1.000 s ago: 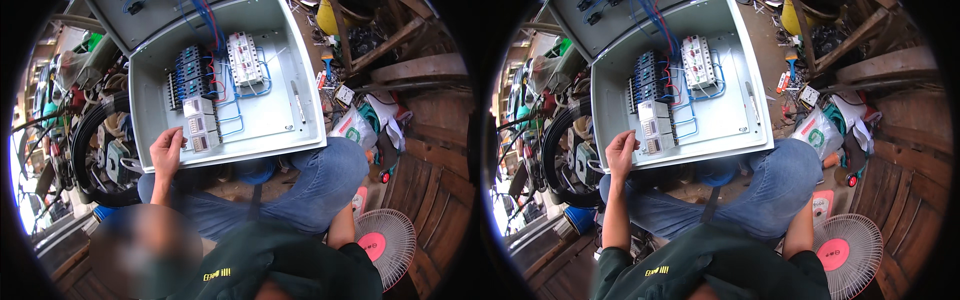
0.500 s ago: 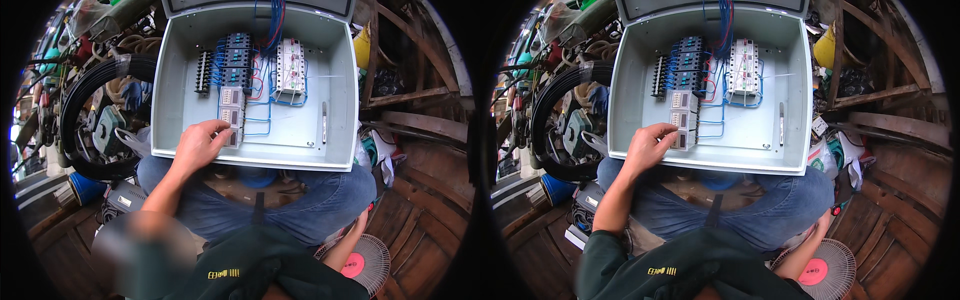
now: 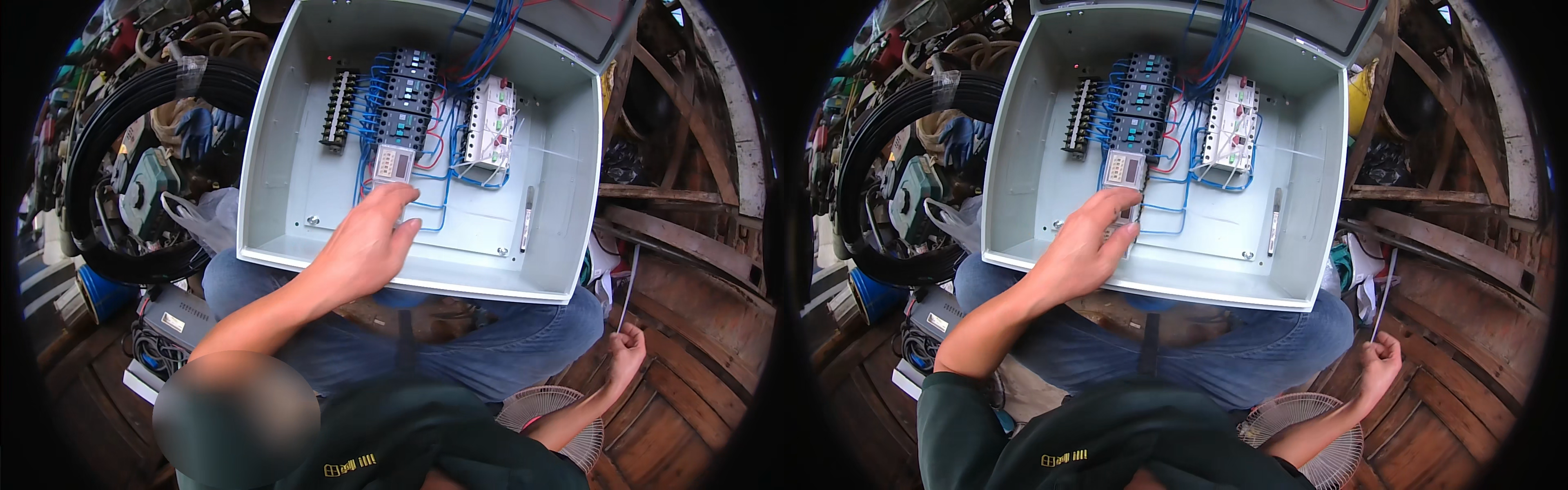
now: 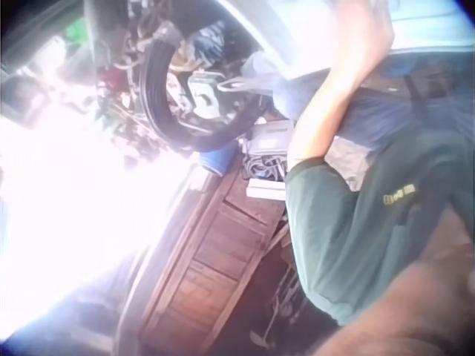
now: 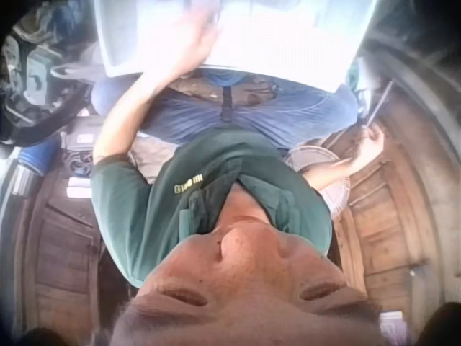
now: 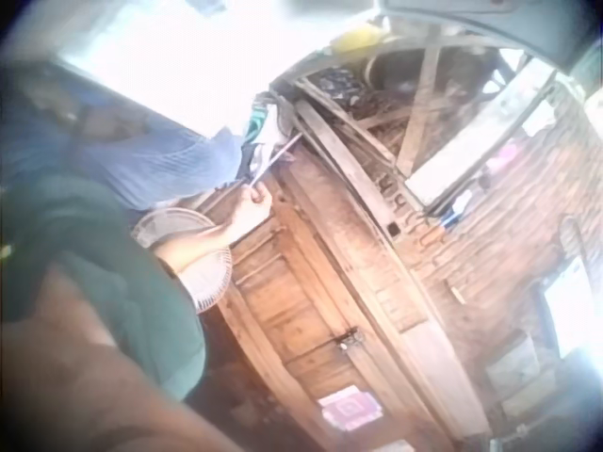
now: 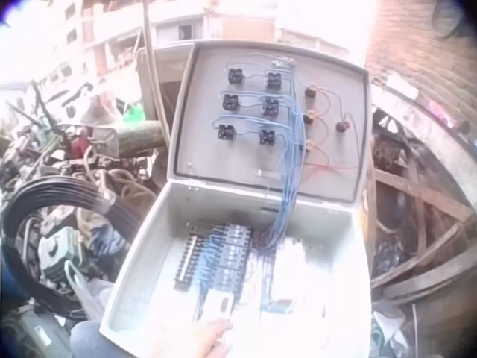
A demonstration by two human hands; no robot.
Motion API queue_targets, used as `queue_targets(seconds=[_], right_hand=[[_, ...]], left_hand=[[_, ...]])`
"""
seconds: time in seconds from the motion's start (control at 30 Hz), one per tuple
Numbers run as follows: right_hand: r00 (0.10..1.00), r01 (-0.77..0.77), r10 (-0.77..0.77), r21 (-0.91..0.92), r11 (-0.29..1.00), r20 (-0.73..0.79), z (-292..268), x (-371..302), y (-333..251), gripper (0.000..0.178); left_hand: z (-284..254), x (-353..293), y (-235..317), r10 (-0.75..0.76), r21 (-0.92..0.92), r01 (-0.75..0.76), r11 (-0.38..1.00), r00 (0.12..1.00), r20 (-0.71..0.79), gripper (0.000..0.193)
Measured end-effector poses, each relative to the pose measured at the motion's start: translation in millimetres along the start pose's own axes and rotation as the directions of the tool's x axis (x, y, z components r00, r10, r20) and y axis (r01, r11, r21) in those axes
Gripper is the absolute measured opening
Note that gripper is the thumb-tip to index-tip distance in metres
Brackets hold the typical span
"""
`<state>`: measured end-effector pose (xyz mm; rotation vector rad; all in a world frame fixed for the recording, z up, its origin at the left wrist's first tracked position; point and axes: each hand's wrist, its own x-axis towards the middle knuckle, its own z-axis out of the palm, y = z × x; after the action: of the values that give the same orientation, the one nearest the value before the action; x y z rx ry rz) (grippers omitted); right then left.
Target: The person connects blue and white wires to terminals inside an open electrical panel. They strip wire ends, insert them into terminal blocks, and tighten connections using a screwdriver. The person also handles a plastic bag containing small parts.
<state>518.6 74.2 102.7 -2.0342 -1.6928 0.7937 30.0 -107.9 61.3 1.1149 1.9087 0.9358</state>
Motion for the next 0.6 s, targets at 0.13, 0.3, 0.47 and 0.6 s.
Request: queue_targets(seconds=[0.13,0.3,0.47,0.6], right_hand=[[0.973,0.232,-0.231,0.123,0.965,-0.023,9.5,26.2,-77.9,0.022],[0.832,0.507,-0.545,0.259,0.822,0.102,55.6,30.8,-196.6,0.014],[0.544,0.808,-0.811,0.129,0.576,0.214,121.8,25.1,-279.5,0.007],[0.407,0.891,-0.853,0.063,0.449,0.328,161.1,23.4,-309.3,0.009]], left_hand=[[43.1,51.1,15.6,-0.263,-0.229,0.285,0.931,0.957,0.123,0.057],[90.0,124.2,2.4,-0.463,-0.183,0.5,0.846,0.861,0.21,0.061],[125.3,145.3,-26.8,-0.455,-0.018,0.459,0.889,0.885,0.094,0.067],[117.9,146.0,-27.7,-0.487,0.048,0.487,0.872,0.857,0.169,0.07]])
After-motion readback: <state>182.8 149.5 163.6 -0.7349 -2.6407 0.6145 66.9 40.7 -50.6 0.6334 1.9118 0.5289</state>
